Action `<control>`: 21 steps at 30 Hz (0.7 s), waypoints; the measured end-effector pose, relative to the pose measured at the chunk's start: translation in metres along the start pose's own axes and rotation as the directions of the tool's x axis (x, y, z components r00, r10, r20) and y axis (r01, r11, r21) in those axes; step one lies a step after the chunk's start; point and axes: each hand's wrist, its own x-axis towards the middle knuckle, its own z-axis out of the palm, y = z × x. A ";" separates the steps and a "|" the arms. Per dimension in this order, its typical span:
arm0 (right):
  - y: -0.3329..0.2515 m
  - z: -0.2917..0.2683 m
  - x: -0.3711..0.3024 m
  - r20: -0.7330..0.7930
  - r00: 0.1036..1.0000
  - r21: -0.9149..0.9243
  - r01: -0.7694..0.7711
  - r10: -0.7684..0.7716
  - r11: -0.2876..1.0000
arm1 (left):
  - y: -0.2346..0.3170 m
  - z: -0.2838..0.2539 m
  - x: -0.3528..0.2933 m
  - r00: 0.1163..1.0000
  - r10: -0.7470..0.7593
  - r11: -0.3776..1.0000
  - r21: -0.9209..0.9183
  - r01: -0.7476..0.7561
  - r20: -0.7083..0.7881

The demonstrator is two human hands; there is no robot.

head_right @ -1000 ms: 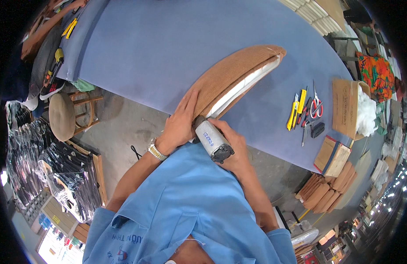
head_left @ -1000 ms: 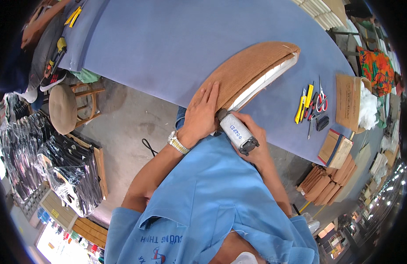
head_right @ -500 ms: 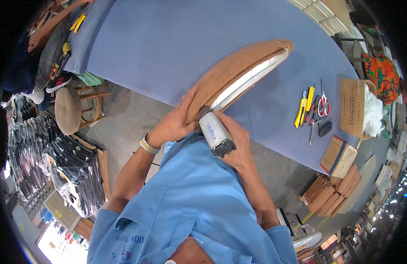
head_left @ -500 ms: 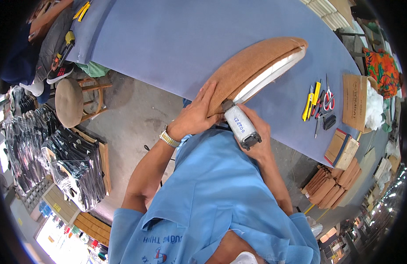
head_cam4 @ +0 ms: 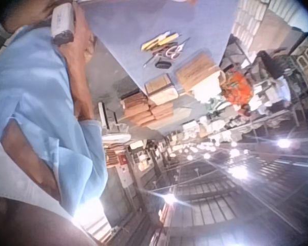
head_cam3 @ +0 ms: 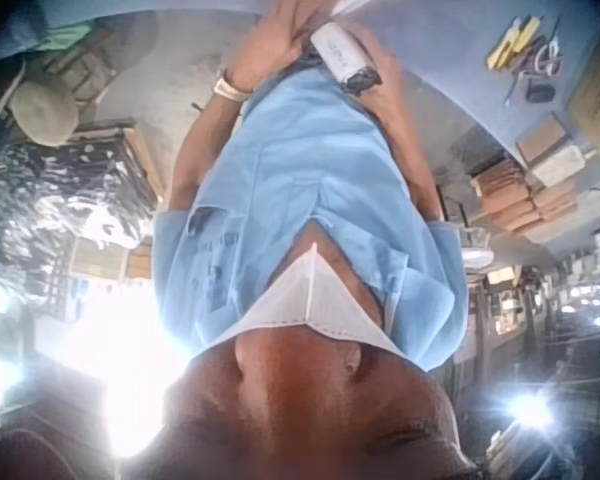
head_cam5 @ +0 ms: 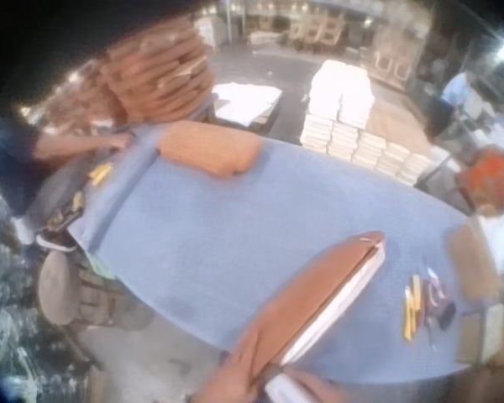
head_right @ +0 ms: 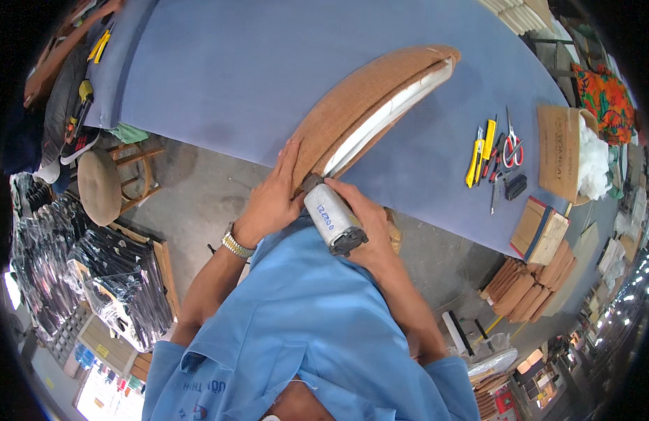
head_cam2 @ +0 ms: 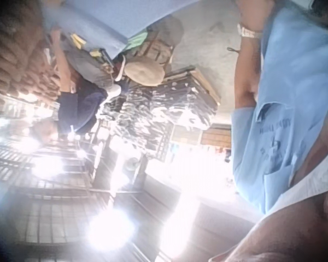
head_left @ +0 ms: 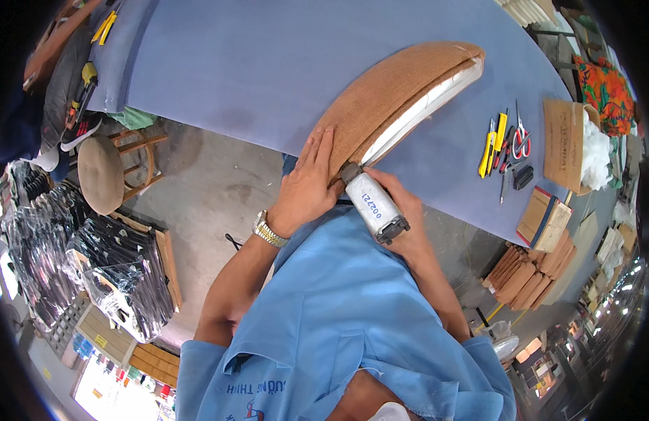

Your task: The person assembles cushion components by hand, folding fabric over foam, using a staple gun to secure edges, and trimming excess material with a utility knife. The finished cushion is placed on a stack of similar items.

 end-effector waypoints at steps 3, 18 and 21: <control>0.002 0.005 -0.004 -0.058 0.996 -0.046 0.064 -0.066 0.997 | 0.001 -0.004 0.001 1.000 -0.010 1.000 0.030 0.010 0.002; -0.005 0.009 -0.008 0.020 0.998 -0.030 -0.060 0.061 0.998 | 0.006 -0.002 -0.005 0.997 -0.065 0.997 -0.031 0.066 0.042; 0.000 0.014 -0.009 -0.049 0.995 -0.141 0.082 -0.089 0.987 | -0.011 0.000 -0.001 0.997 0.075 0.990 -0.119 -0.076 -0.013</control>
